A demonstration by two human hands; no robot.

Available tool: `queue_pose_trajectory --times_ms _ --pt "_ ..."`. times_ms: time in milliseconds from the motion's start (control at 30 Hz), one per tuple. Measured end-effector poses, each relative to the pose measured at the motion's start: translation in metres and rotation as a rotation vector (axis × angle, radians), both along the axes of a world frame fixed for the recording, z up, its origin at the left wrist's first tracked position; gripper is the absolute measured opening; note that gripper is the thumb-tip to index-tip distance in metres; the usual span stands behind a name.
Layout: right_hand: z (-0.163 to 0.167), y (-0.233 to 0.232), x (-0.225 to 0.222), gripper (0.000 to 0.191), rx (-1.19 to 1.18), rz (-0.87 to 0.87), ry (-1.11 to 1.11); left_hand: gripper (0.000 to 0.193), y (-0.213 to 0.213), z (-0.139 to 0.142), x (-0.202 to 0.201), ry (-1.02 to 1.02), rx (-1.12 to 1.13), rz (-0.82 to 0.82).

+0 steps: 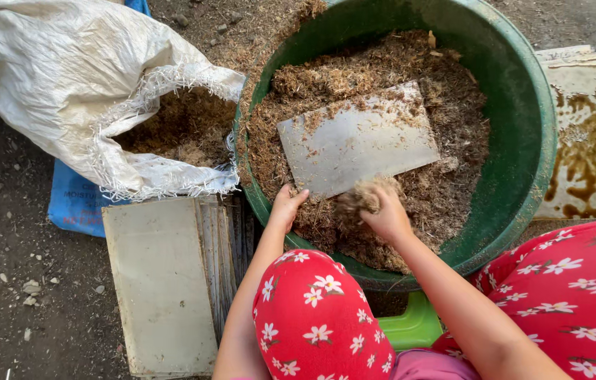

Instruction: The person scoops shredded organic material from a sack into a green basin, then repeatedly places rectangular trays into the basin and presses the material onto them by hand. The filled trays are stacked beside the basin.

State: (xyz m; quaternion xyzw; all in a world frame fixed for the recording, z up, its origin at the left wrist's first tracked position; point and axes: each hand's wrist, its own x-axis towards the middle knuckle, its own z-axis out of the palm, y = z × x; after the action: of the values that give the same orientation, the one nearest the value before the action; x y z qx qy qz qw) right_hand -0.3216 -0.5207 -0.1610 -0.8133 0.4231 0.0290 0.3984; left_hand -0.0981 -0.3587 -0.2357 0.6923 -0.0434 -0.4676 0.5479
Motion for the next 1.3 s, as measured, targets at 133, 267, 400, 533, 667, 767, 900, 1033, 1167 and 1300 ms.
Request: queue_pose_trajectory --times_ms 133,267,400,533,667,767,900,1033,1167,1300 --pt "0.013 0.018 0.077 0.068 -0.277 0.202 -0.201 0.054 -0.001 0.001 -0.002 -0.116 0.068 -0.105" --pt "0.007 0.032 0.133 0.057 -0.508 0.373 -0.094 0.059 0.003 -0.015 -0.001 -0.105 0.266 -0.102" --pt "-0.015 0.001 0.149 0.049 -0.549 0.465 -0.089 0.063 0.012 -0.034 -0.005 -0.152 0.242 -0.138" --pt "-0.043 -0.082 0.174 0.036 -0.537 0.303 0.033 0.065 0.029 -0.035 -0.015 -0.035 0.271 -0.093" --pt "-0.064 -0.185 0.135 0.031 -0.527 -0.033 0.031 0.076 0.030 -0.040 -0.017 -0.066 0.331 -0.085" --pt "-0.071 -0.212 0.091 0.046 -0.378 -0.324 -0.009 0.075 0.036 -0.037 -0.021 -0.055 0.348 -0.087" --pt "-0.071 -0.188 0.043 0.053 -0.285 -0.452 0.129 0.074 0.028 -0.043 -0.020 -0.072 0.359 -0.077" --pt "-0.075 -0.122 0.017 0.062 -0.362 -0.406 0.184 0.071 0.023 -0.049 -0.020 -0.127 0.340 -0.110" --pt "-0.078 -0.041 0.048 0.071 -0.478 -0.063 -0.026 0.065 0.018 -0.034 -0.016 -0.151 0.336 -0.164" --pt "-0.063 -0.017 0.120 0.068 -0.527 0.345 -0.145 0.062 0.002 0.004 -0.015 -0.222 0.362 -0.234"
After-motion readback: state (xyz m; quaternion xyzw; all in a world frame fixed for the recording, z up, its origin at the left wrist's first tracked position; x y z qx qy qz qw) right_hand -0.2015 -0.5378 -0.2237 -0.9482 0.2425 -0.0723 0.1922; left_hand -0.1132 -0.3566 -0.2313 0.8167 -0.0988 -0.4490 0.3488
